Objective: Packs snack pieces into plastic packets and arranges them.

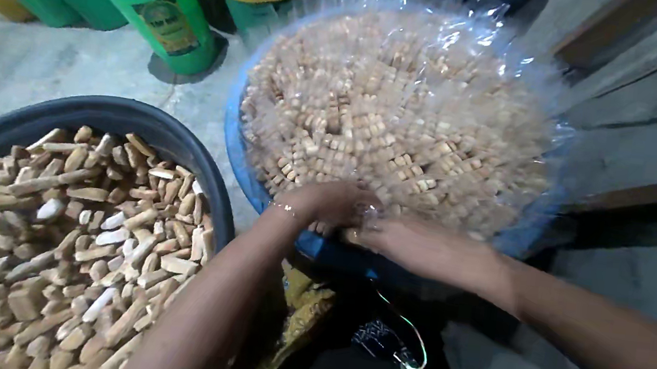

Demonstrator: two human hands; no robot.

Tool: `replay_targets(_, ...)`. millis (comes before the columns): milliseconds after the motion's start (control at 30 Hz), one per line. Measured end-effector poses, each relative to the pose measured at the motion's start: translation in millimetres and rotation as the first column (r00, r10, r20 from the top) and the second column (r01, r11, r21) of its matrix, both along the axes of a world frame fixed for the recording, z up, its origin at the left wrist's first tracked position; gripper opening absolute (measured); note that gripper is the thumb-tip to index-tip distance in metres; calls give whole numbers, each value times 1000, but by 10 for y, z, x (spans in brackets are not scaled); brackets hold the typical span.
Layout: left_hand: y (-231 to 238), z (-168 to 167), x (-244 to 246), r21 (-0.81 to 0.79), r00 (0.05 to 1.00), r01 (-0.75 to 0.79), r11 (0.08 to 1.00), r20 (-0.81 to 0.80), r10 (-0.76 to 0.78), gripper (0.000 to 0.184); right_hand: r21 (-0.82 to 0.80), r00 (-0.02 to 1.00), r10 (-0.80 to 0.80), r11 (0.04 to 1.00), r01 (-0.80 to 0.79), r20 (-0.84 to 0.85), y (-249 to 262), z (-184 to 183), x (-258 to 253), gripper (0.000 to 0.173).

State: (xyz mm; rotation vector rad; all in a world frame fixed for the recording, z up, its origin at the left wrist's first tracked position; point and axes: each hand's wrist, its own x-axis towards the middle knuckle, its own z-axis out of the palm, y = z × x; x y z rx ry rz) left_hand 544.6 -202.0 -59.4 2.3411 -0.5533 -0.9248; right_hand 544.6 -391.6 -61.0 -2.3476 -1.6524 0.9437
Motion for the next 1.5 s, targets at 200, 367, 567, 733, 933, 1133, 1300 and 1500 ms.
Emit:
replay_targets(200, 668, 944, -1021, -70, 757, -292, 954, 593, 275, 25, -137, 996, 42, 990, -31, 77, 304, -265, -122, 31)
replay_targets(367, 1737, 1244, -2797, 276, 670, -726, 630, 489, 559, 24, -153, 977, 61, 988, -30, 203, 220, -230, -107, 41)
replay_targets(567, 1878, 800, -4682, 774, 553, -587, 237, 170, 816, 45, -378, 977, 154, 922, -89, 146, 386, -114, 75, 33)
replay_targets(733, 1308, 505, -5359, 438, 483, -851, 290, 435, 760, 46, 84, 916, 303, 939, -334, 262, 1495, 931, -386, 25)
replay_targets(933, 718, 491, -5122, 361, 441, -897, 254, 751, 491, 23, 92, 795, 607, 791, -606, 15, 3161, 645, -1599, 32)
replay_targets(1133, 647, 333, -5181, 344, 361, -932, 117, 843, 398, 26, -43, 761, 619, 781, -624, 196, 3755, 102, -2393, 40)
replay_targets(1300, 555, 333, -5151, 294, 370, -924, 246, 851, 373, 18, -70, 708, 670, 735, -674, 224, 3752, 199, -2279, 35)
replay_targets(1500, 596, 229, -5032, 243, 302, -948, 204, 889, 344, 7, 124, 774, 628, 764, -633, 80, 3683, -46, -2274, 36)
